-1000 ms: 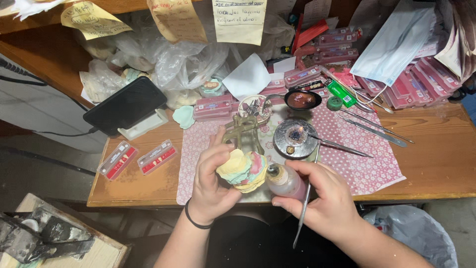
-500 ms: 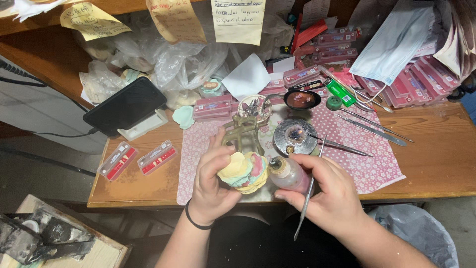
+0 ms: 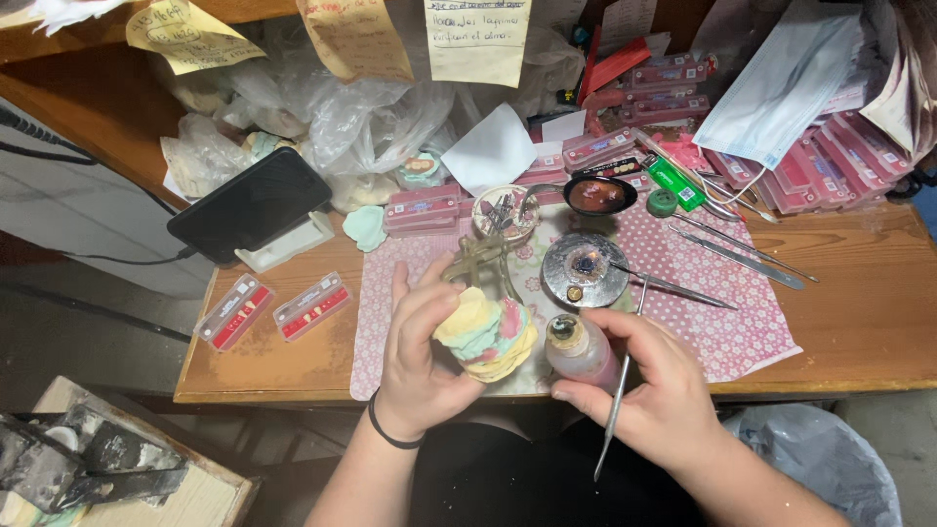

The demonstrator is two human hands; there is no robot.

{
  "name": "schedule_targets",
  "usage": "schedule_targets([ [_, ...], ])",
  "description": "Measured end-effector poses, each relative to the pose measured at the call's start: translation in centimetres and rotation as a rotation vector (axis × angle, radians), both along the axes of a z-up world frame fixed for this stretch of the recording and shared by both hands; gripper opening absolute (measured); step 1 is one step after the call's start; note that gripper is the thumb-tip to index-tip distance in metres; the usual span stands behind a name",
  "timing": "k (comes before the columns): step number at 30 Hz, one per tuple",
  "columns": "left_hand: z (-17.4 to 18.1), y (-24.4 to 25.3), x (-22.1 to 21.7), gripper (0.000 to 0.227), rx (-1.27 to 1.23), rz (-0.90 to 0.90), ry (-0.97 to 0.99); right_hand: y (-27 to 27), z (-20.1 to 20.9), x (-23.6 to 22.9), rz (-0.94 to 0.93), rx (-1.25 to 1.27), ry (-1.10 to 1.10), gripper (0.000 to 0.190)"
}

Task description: The person holds a dental mold in a metal clamp and uses a small metal tool to scrape and smooth the pink and yellow material on the mold. They repeatedly dip the tool into a small container of liquid and continue working on the surface of the dental mold.

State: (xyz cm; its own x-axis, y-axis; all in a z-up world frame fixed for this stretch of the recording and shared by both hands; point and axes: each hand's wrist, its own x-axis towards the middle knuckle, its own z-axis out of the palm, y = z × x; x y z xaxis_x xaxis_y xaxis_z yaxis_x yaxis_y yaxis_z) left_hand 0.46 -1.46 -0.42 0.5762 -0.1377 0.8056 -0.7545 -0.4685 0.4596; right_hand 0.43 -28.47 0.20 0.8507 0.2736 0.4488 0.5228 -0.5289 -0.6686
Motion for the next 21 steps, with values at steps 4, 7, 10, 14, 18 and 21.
schedule_targets([
  [4, 0.5, -0.1, -0.1, 0.076, 0.063, 0.084, 0.013, 0.4, -0.4, -0.5, 0.021, 0.011, 0.005, 0.078],
  [7, 1.0, -0.2, -0.1, 0.078, 0.115, 0.128, 0.018, 0.9, -0.1, -0.7, 0.004, -0.004, -0.046, 0.078],
  [10, 0.5, 0.0, 0.0, 0.083, 0.143, 0.168, 0.04, 1.3, 0.1, -0.8, 0.056, 0.014, -0.102, 0.078],
  [14, 0.5, 0.0, 0.1, 0.083, 0.151, 0.193, 0.054, 1.6, 0.3, -0.7, 0.077, -0.013, -0.145, 0.074],
  [18, 0.6, -0.2, 0.1, 0.083, 0.148, 0.204, 0.065, 1.3, -0.2, -0.4, 0.007, -0.037, -0.11, 0.071],
  [21, 0.6, -0.3, 0.1, 0.085, 0.157, 0.214, 0.082, 0.9, -0.2, -0.5, -0.023, -0.012, -0.028, 0.07],
])
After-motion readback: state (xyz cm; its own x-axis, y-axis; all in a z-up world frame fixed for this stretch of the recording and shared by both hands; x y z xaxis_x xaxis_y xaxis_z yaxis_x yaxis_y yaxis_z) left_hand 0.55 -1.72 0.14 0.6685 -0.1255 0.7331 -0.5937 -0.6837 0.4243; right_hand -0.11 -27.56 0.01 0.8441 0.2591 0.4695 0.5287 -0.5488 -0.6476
